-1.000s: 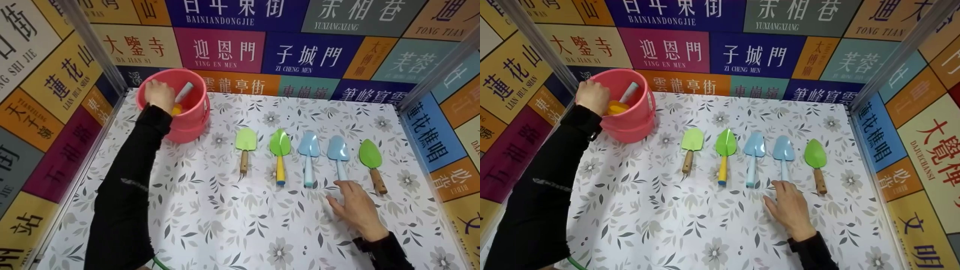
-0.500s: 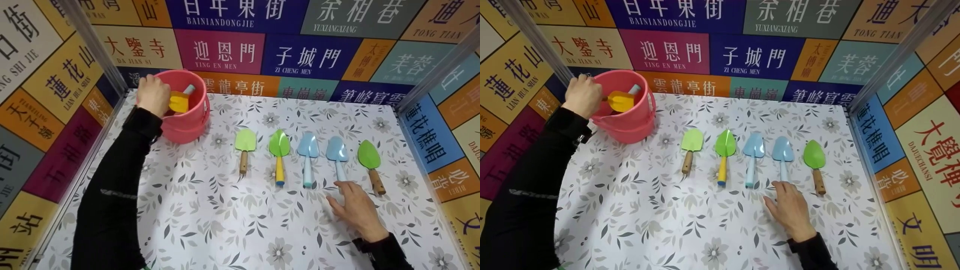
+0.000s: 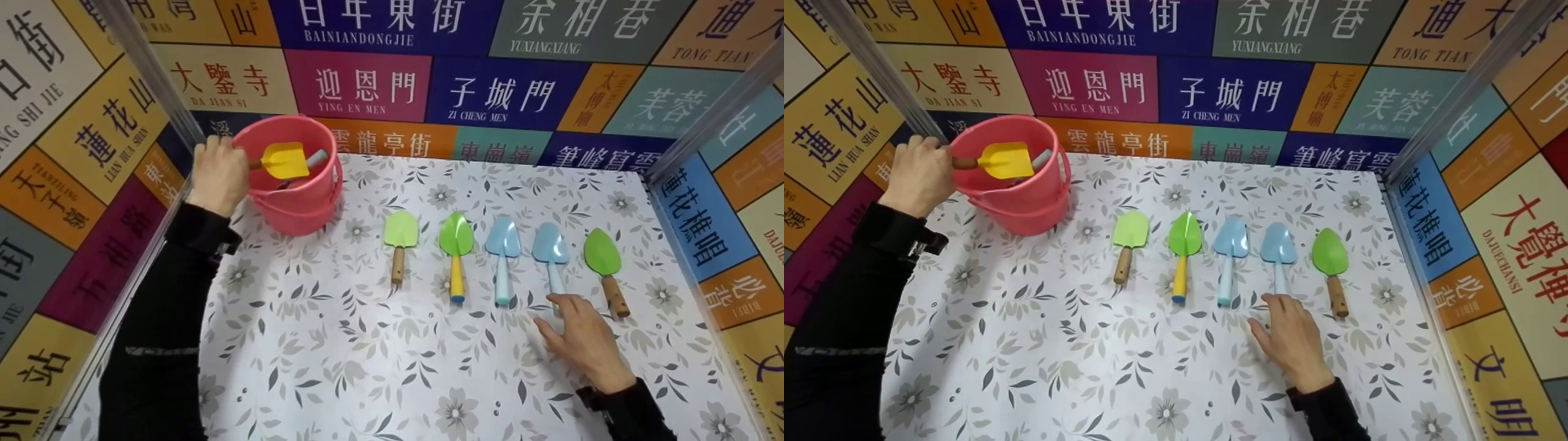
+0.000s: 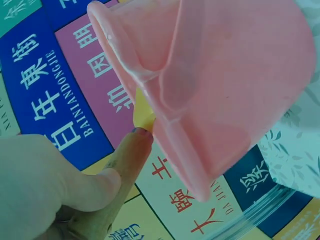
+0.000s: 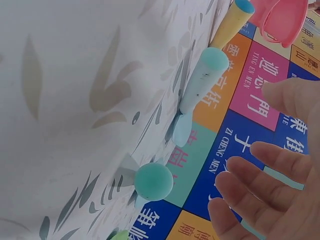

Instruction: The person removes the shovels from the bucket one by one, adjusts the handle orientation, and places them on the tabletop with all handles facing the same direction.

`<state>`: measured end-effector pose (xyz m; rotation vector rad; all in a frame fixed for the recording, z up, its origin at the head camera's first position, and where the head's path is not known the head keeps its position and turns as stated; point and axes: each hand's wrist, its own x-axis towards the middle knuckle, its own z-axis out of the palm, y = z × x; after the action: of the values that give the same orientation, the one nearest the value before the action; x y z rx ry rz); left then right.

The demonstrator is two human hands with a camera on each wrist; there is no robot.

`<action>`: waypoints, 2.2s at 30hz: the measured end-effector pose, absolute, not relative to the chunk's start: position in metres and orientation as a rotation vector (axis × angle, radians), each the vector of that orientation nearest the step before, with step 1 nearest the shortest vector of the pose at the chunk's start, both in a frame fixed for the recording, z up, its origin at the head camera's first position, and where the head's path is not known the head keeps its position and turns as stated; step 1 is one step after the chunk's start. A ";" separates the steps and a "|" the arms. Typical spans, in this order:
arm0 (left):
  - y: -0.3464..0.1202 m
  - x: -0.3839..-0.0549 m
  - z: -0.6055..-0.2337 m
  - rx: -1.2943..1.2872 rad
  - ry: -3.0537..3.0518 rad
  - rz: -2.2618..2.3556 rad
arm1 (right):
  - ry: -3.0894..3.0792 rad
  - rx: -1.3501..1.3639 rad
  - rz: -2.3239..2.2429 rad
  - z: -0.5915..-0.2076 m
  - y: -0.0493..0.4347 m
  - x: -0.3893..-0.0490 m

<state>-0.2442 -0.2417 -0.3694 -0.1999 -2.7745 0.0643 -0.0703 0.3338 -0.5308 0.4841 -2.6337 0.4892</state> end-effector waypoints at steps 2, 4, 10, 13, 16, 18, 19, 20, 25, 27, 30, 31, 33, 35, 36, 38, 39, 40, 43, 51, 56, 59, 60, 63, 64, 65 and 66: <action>-0.247 -0.240 -0.373 -0.203 -2.741 0.009 | -2.636 0.481 0.494 -0.530 0.333 -0.071; -0.252 -0.235 -0.376 -0.208 -2.713 -0.046 | -2.629 0.482 0.485 -0.530 0.333 -0.071; -0.259 -0.225 -0.382 -0.204 -2.698 -0.158 | -2.619 0.480 0.478 -0.531 0.330 -0.073; -0.261 -0.218 -0.382 -0.189 -2.698 -0.227 | -2.632 0.467 0.498 -0.529 0.329 -0.074; -0.261 -0.210 -0.383 -0.174 -2.662 -0.332 | -2.646 0.455 0.515 -0.526 0.329 -0.075; -0.259 -0.205 -0.383 -0.173 -2.626 -0.412 | -2.649 0.446 0.529 -0.524 0.329 -0.076; -0.257 -0.202 -0.384 -0.177 -2.603 -0.450 | -2.649 0.443 0.537 -0.522 0.328 -0.077; -0.254 -0.200 -0.384 -0.182 -2.579 -0.487 | -2.647 0.443 0.545 -0.521 0.328 -0.078; -0.233 -0.187 -0.396 -0.236 -2.414 -0.662 | -2.587 0.477 0.586 -0.510 0.323 -0.088; -0.222 -0.182 -0.404 -0.263 -2.326 -0.725 | -2.539 0.510 0.609 -0.504 0.320 -0.094; -0.200 -0.175 -0.417 -0.316 -2.215 -0.813 | -2.452 0.572 0.668 -0.497 0.313 -0.104; -0.192 -0.173 -0.421 -0.335 -2.195 -0.831 | -2.424 0.592 0.698 -0.494 0.309 -0.108; -0.175 -0.168 -0.430 -0.362 -2.168 -0.879 | -2.382 0.629 0.766 -0.489 0.300 -0.115; -0.158 -0.162 -0.439 -0.391 -2.162 -0.918 | -2.349 0.656 0.848 -0.484 0.289 -0.121; -0.149 -0.158 -0.444 -0.401 -2.160 -0.935 | -2.338 0.662 0.894 -0.483 0.284 -0.123; -0.132 -0.151 -0.454 -0.424 -2.156 -0.975 | -2.324 0.663 1.004 -0.479 0.272 -0.128; -0.124 -0.148 -0.459 -0.439 -2.152 -0.995 | -2.318 0.658 1.064 -0.478 0.267 -0.130; -0.116 -0.145 -0.464 -0.455 -2.147 -1.014 | -2.313 0.652 1.121 -0.477 0.261 -0.132; -0.095 -0.137 -0.478 -0.498 -2.143 -1.044 | -2.306 0.621 1.332 -0.472 0.245 -0.137; -0.062 -0.124 -0.501 -0.575 -2.145 -1.016 | -2.241 0.509 1.826 -0.507 0.236 -0.172; -0.051 -0.120 -0.508 -0.623 -2.137 -0.958 | -2.220 0.263 2.077 -0.469 0.212 -0.159; -0.047 -0.119 -0.511 -0.649 -2.134 -0.931 | -2.202 0.184 2.135 -0.461 0.205 -0.158; -0.046 -0.119 -0.512 -0.657 -2.134 -0.925 | -2.199 0.162 2.145 -0.461 0.204 -0.159; -0.043 -0.118 -0.514 -0.675 -2.138 -0.901 | -2.221 0.114 2.103 -0.463 0.204 -0.161; -0.043 -0.118 -0.514 -0.681 -2.145 -0.895 | -2.238 0.102 2.079 -0.464 0.204 -0.161; -0.042 -0.118 -0.513 -0.688 -2.158 -0.886 | -2.257 0.076 2.051 -0.464 0.204 -0.162; -0.042 -0.118 -0.513 -0.697 -2.176 -0.872 | -2.266 0.066 2.034 -0.464 0.205 -0.162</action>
<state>-0.1176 -0.0420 -0.5128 -0.6965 -2.1755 -0.8722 -0.1620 0.2046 -0.4639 0.0655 -2.2659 2.0341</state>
